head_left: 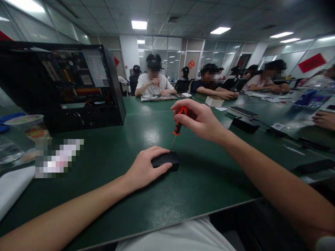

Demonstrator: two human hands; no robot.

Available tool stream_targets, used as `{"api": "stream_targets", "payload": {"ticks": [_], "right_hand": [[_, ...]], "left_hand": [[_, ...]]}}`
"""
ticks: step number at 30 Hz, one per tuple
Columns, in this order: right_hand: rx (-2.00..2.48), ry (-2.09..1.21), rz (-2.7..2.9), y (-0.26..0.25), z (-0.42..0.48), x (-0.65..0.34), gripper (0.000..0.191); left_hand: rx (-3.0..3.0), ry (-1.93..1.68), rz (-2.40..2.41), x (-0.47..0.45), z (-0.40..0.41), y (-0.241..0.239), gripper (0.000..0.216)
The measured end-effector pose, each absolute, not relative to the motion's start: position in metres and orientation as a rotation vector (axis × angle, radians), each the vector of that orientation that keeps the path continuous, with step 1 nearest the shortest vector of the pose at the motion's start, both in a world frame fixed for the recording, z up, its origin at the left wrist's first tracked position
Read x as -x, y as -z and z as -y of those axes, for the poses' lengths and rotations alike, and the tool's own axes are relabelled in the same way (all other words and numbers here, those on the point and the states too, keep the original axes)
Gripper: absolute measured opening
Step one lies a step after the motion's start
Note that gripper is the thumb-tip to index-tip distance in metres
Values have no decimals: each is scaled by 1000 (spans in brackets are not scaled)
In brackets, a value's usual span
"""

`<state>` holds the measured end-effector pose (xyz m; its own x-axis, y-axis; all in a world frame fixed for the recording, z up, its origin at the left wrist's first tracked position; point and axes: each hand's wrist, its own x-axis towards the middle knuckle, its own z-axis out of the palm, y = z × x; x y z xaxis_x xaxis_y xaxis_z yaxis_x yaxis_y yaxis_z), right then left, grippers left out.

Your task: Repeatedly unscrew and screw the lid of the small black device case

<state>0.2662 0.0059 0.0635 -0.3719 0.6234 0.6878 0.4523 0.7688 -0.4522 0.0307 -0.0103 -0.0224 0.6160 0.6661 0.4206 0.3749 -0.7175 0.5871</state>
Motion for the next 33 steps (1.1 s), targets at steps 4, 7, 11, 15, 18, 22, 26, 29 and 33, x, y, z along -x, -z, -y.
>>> {"api": "stream_targets", "payload": {"ticks": [4, 7, 11, 15, 18, 22, 26, 29, 33], "right_hand": [[639, -115, 2174, -76, -5, -255, 23], [532, 1, 2275, -84, -5, -248, 20], [440, 68, 2387, -93, -5, -239, 17], [391, 47, 2487, -98, 0, -228, 11], [392, 70, 2541, -100, 6, -222, 10], [557, 153, 2543, -105, 12, -224, 16], [835, 93, 2631, -121, 15, -237, 11], [910, -20, 2783, -134, 18, -245, 16], [1013, 74, 2819, -139, 21, -249, 16]], "left_hand": [[-2382, -882, -832, -31, 11, 22, 29], [-2358, -876, -855, -32, 11, 22, 29], [-2330, -873, -874, -33, 10, 22, 30], [-2296, -881, -881, -33, 10, 23, 30], [-2279, -903, -849, -33, 10, 25, 29], [-2302, -908, -855, -32, 11, 26, 31], [-2339, -887, -871, -32, 11, 25, 32], [-2356, -873, -865, -32, 11, 23, 31], [-2386, -877, -852, -32, 12, 22, 30]]}}
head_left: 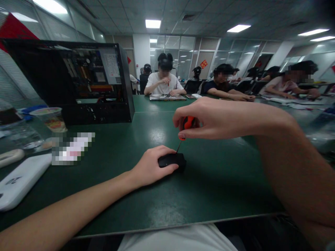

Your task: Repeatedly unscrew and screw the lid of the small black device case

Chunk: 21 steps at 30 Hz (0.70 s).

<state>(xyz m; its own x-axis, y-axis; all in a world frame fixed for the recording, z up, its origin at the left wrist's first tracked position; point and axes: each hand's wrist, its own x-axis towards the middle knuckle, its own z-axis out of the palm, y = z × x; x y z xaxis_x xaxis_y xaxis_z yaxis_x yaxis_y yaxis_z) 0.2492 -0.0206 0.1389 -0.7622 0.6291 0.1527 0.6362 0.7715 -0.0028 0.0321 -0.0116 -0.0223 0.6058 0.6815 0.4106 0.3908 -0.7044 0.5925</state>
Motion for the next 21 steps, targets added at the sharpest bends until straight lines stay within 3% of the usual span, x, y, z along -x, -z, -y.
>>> {"api": "stream_targets", "payload": {"ticks": [4, 7, 15, 21], "right_hand": [[1109, 337, 2767, -137, 22, -251, 25], [1047, 326, 2772, -140, 25, -252, 25], [866, 196, 2844, -141, 30, -247, 18], [804, 192, 2835, -137, 29, -242, 16]], "left_hand": [[-2427, -866, -848, -29, 12, 23, 40], [-2446, -849, -855, -26, 12, 23, 44], [-2489, -933, -796, -22, 14, 23, 32], [-2520, -1087, -665, -21, 18, 20, 12]]}}
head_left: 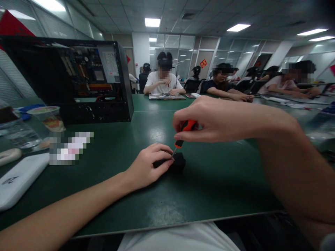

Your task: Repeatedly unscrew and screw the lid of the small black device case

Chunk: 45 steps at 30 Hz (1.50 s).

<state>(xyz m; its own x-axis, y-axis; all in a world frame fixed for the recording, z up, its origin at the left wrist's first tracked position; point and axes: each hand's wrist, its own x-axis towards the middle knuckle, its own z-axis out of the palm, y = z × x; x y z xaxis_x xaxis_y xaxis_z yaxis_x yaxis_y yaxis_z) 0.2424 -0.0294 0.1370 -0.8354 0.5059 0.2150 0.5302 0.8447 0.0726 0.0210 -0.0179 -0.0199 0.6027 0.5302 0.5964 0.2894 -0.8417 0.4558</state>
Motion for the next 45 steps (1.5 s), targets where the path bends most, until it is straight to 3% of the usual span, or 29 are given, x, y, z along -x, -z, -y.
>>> {"api": "stream_targets", "payload": {"ticks": [22, 29, 45], "right_hand": [[836, 181, 2859, -138, 42, -243, 14], [829, 183, 2846, -136, 40, -246, 14], [739, 203, 2824, -134, 32, -243, 15]], "left_hand": [[-2503, -1052, -627, -20, 18, 21, 6], [-2497, -976, -703, -19, 16, 22, 30], [-2499, -969, -678, -20, 15, 20, 17]]}}
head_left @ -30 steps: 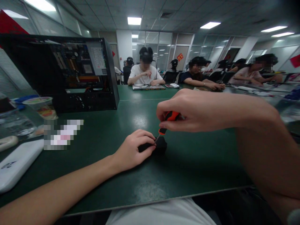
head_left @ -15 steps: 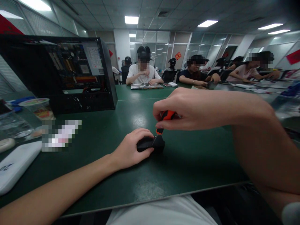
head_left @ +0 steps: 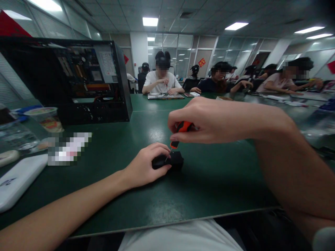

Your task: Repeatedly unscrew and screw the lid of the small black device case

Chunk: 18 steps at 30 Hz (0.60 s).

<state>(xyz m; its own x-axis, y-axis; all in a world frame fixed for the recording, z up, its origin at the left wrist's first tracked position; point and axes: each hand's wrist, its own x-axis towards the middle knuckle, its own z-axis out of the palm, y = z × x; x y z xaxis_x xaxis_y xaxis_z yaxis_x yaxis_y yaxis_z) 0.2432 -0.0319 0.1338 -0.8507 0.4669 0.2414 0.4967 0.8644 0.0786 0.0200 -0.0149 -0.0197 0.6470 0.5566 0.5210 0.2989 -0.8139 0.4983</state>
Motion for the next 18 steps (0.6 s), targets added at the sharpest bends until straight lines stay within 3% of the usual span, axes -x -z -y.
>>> {"api": "stream_targets", "payload": {"ticks": [18], "right_hand": [[722, 188, 2834, -134, 30, -236, 21]], "left_hand": [[-2555, -952, -673, -19, 19, 21, 11]]}}
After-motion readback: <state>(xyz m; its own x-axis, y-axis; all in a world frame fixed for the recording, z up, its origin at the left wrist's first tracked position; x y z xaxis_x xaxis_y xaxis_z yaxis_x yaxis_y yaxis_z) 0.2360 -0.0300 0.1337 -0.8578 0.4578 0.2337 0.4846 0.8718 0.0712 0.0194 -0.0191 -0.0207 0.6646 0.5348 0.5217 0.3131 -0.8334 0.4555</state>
